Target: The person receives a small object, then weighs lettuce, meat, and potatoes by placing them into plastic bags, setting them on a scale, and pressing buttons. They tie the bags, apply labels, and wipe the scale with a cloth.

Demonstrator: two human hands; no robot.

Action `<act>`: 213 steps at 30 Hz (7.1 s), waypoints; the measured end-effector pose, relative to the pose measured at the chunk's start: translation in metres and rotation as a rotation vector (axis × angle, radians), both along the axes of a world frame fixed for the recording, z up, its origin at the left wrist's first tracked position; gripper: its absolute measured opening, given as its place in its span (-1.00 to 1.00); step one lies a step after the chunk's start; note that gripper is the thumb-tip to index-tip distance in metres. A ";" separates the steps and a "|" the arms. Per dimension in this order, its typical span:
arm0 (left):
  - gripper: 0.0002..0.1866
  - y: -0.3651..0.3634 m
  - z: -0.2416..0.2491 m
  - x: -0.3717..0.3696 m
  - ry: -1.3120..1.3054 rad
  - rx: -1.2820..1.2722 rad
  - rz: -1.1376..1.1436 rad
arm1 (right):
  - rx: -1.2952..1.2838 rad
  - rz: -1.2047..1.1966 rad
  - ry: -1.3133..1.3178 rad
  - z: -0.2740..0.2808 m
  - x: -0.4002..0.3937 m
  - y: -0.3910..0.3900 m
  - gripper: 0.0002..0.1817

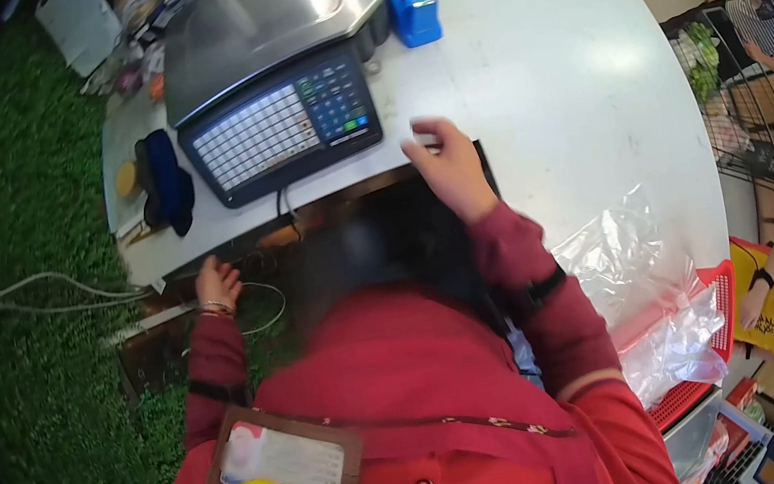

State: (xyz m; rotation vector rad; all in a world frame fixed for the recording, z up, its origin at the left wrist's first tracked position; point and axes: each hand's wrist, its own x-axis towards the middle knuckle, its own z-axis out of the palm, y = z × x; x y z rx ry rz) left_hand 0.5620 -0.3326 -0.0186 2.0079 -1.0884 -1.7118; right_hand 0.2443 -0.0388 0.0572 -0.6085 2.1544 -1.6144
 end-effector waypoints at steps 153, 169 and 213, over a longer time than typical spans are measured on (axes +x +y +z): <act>-0.58 -0.153 -0.092 -0.081 -0.761 -0.522 0.797 | 0.295 -0.701 0.350 0.024 0.141 0.201 -0.79; -0.71 0.107 0.034 -0.177 -0.111 -0.205 -1.688 | 0.990 -1.465 0.539 0.044 0.169 0.357 -0.39; -0.71 0.505 0.134 -0.492 0.448 -0.967 -2.694 | 0.601 -1.153 0.461 0.136 0.129 0.540 -0.48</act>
